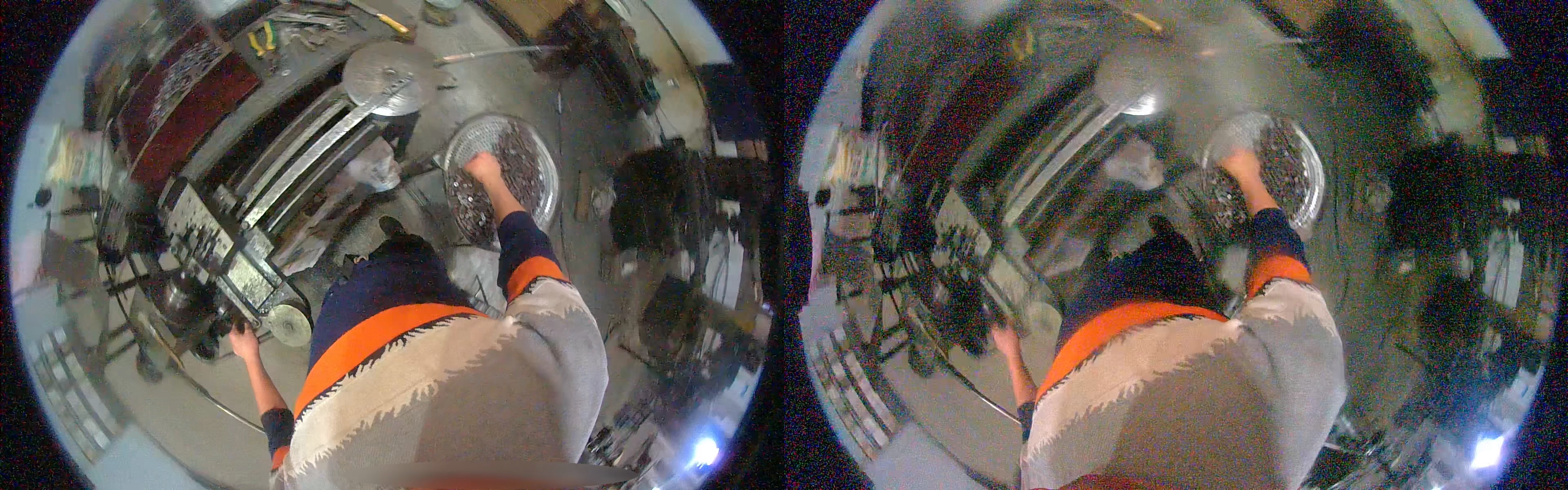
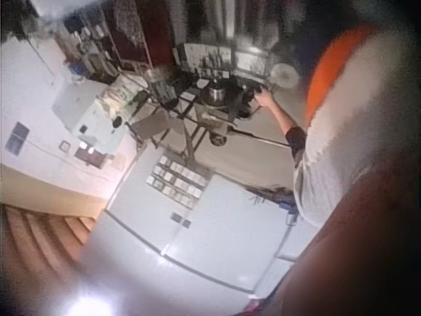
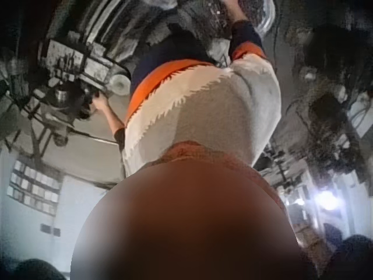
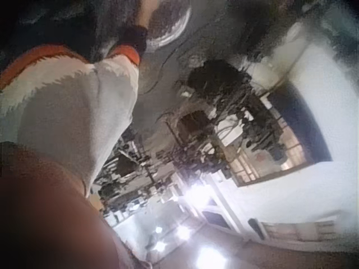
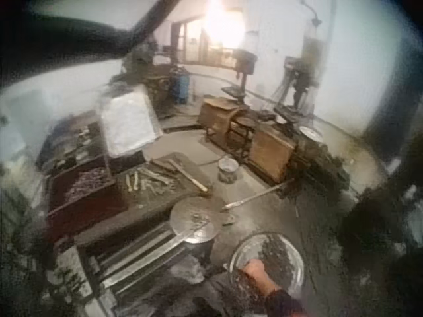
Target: The person operates a metal lathe, repeatedly loading small metal rods into the chuck, machining them, and removing the finished parts. The person uses a long metal rod to assist with loading and unloading parts from the chuck.
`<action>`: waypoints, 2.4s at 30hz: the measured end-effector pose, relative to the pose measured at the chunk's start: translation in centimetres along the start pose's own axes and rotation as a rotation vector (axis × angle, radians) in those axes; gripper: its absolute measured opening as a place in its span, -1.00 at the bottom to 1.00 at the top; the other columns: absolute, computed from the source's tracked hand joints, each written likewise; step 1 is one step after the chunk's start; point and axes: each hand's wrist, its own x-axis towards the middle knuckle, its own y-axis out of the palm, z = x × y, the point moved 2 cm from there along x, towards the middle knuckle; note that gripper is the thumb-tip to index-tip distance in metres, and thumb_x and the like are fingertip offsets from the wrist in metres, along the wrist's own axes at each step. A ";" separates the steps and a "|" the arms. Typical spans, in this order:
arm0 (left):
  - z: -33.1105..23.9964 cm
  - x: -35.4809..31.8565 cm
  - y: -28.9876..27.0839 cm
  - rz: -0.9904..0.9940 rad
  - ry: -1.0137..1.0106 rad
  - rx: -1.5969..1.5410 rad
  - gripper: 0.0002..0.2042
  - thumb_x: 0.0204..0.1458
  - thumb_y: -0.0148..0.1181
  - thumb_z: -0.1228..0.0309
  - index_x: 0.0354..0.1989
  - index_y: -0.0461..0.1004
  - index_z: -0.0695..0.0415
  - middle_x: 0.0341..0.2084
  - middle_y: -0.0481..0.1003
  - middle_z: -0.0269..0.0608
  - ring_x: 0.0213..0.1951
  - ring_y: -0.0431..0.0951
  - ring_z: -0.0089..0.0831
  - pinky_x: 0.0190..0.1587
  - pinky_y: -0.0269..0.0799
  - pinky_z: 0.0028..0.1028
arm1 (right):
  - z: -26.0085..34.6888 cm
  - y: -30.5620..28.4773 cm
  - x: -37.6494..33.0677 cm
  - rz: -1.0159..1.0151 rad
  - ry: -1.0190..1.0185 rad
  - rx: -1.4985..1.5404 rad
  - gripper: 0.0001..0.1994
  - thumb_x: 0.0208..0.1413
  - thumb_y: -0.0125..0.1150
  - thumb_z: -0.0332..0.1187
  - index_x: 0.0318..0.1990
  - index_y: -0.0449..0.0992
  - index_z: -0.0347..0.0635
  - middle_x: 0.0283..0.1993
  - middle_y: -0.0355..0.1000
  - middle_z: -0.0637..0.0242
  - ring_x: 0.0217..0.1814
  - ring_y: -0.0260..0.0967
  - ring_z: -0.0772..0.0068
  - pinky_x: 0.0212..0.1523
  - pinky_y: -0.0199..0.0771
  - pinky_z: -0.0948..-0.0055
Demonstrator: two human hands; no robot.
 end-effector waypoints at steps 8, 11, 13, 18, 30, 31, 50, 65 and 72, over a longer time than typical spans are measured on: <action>3.6 -1.1 -6.9 0.067 0.243 -0.472 -0.73 -0.03 0.03 0.43 -0.21 0.36 0.38 -0.39 0.46 -0.07 -0.34 0.43 -0.43 -0.27 0.32 -0.49 | 4.2 -1.4 -5.1 0.025 -0.252 0.202 -0.63 -0.36 0.22 -0.17 -0.33 0.50 -0.17 -0.21 0.40 0.07 -0.17 0.37 0.09 -0.16 0.36 0.27; 2.8 -2.4 -11.4 -0.019 0.185 -0.657 -0.81 -0.01 0.00 0.48 -0.28 0.41 0.35 -0.45 0.48 -0.19 -0.38 0.40 -0.58 -0.31 0.32 -0.56 | 9.6 -0.4 -9.3 -0.160 -0.804 0.368 -0.63 -0.42 0.22 -0.31 -0.30 0.49 -0.19 -0.08 0.31 0.02 -0.08 0.29 0.06 -0.09 0.31 0.29; 2.3 -3.0 -12.5 -0.069 0.254 -0.796 -0.79 -0.02 0.00 0.48 -0.24 0.41 0.34 -0.44 0.48 -0.20 -0.39 0.42 -0.57 -0.29 0.32 -0.59 | 18.4 -3.5 -18.5 0.057 -0.982 0.530 -0.58 -0.46 0.18 -0.38 -0.25 0.48 -0.17 0.00 0.22 -0.01 0.02 0.20 0.02 -0.02 0.25 0.28; -3.3 -4.1 -14.6 -0.086 0.607 -0.681 -0.78 -0.09 0.08 0.36 -0.33 0.46 0.25 -0.46 0.49 -0.06 -0.39 0.52 -0.29 -0.36 0.37 -0.46 | 31.9 -5.4 -34.0 0.143 -1.643 0.622 -0.52 -0.51 0.05 -0.46 -0.21 0.44 -0.29 -0.12 0.23 0.01 -0.09 0.26 0.07 -0.11 0.28 0.39; 1.8 -8.5 -12.9 0.061 0.587 -1.005 -0.73 -0.06 0.02 0.27 -0.58 0.42 0.26 -0.74 0.36 0.01 -0.64 0.41 -0.13 -0.58 0.25 -0.33 | 37.6 -3.6 -48.1 0.442 -1.950 0.339 -0.64 -0.50 0.10 -0.48 -0.35 0.43 -0.25 -0.18 0.26 0.07 -0.19 0.27 0.08 -0.21 0.33 0.34; 2.6 -8.9 -13.0 0.078 0.571 -1.025 -0.73 -0.06 0.01 0.28 -0.58 0.41 0.26 -0.73 0.36 0.01 -0.63 0.41 -0.12 -0.58 0.25 -0.32 | 37.9 -3.2 -48.6 0.460 -1.947 0.318 -0.64 -0.52 0.09 -0.52 -0.35 0.45 -0.26 -0.18 0.26 0.07 -0.21 0.29 0.10 -0.21 0.33 0.36; 31.4 -15.1 -14.7 -0.179 -0.226 -0.450 -0.66 -0.10 0.05 0.30 -0.12 0.33 0.16 -0.54 0.44 0.02 -0.44 0.46 -0.12 -0.39 0.32 -0.28 | 56.0 5.8 -53.7 -0.093 -1.914 -0.682 -0.72 -0.49 0.16 -0.22 -0.46 0.56 0.02 -0.43 0.43 0.30 -0.12 0.24 0.28 -0.06 0.18 0.26; 41.7 -22.4 -8.3 -0.081 -0.470 -0.340 -0.73 -0.11 0.08 0.25 -0.36 0.37 0.22 -0.53 0.43 0.06 -0.38 0.44 -0.03 -0.36 0.31 -0.21 | 57.3 8.5 -54.1 0.163 -1.789 -0.641 -0.71 -0.46 0.12 -0.27 -0.43 0.56 -0.05 -0.40 0.43 0.14 -0.23 0.33 0.14 -0.18 0.35 0.31; 44.4 -19.1 -3.2 -0.244 -0.508 -0.364 -0.74 -0.17 0.12 0.27 -0.41 0.37 0.24 -0.54 0.42 0.11 -0.38 0.43 0.00 -0.35 0.31 -0.18 | 58.1 9.2 -54.9 0.195 -1.852 -0.622 -0.66 -0.47 0.14 -0.27 -0.38 0.55 -0.08 -0.39 0.43 0.11 -0.24 0.34 0.14 -0.18 0.35 0.31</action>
